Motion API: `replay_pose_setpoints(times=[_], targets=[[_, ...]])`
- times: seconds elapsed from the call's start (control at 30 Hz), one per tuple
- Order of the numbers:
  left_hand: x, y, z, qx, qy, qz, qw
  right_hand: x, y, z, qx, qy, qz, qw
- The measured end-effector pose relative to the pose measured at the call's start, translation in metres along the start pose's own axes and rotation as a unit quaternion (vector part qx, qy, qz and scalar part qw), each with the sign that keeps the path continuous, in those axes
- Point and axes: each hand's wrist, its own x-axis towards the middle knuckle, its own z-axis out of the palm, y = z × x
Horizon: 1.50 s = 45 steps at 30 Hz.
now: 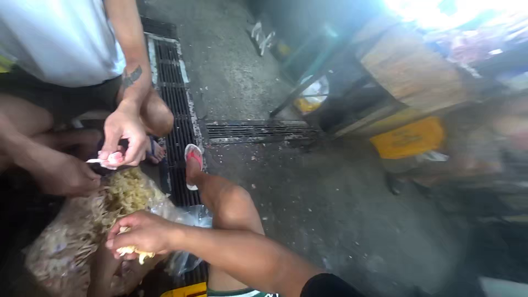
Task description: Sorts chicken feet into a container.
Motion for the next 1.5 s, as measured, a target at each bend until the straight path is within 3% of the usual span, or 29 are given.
replay_pose_setpoints(times=[0.07, 0.13, 0.27, 0.43, 0.53, 0.7, 0.87, 1.17, 1.27, 1.4, 1.5], targets=[[0.010, 0.021, -0.047, -0.011, -0.112, -0.134, 0.985, 0.000, 0.000, 0.001, -0.018, -0.011, -0.012, 1.000], [0.016, 0.024, -0.077, -0.028, -0.133, -0.195, 0.971, 0.000, 0.003, 0.001, -0.049, -0.022, -0.024, 0.998], [0.006, 0.036, -0.133, -0.106, -0.087, -0.160, 0.978, -0.012, 0.006, -0.005, -0.151, -0.004, -0.034, 0.988], [-0.029, 0.084, -0.194, -0.231, -0.018, -0.125, 0.965, -0.012, 0.018, 0.004, -0.206, 0.029, 0.054, 0.977], [-0.040, 0.094, -0.198, -0.279, -0.009, -0.027, 0.960, -0.003, 0.028, 0.014, -0.199, 0.036, 0.055, 0.978], [-0.051, 0.110, -0.177, -0.209, 0.053, 0.109, 0.970, -0.003, 0.028, 0.030, -0.101, 0.100, 0.034, 0.989], [-0.053, 0.115, -0.172, -0.144, 0.083, 0.153, 0.974, -0.002, 0.031, 0.029, -0.021, 0.130, 0.050, 0.990], [-0.060, 0.121, -0.174, -0.098, 0.073, 0.116, 0.986, -0.001, 0.040, 0.034, 0.017, 0.147, 0.068, 0.987], [-0.057, 0.122, -0.185, -0.185, 0.008, 0.067, 0.980, -0.004, 0.036, 0.035, 0.033, 0.134, 0.060, 0.989], [-0.057, 0.115, -0.195, -0.374, -0.056, -0.011, 0.925, -0.007, 0.030, 0.034, -0.026, 0.086, -0.003, 0.996], [-0.062, 0.117, -0.188, -0.319, -0.009, -0.071, 0.945, -0.002, 0.038, 0.031, -0.079, 0.102, -0.016, 0.991]])
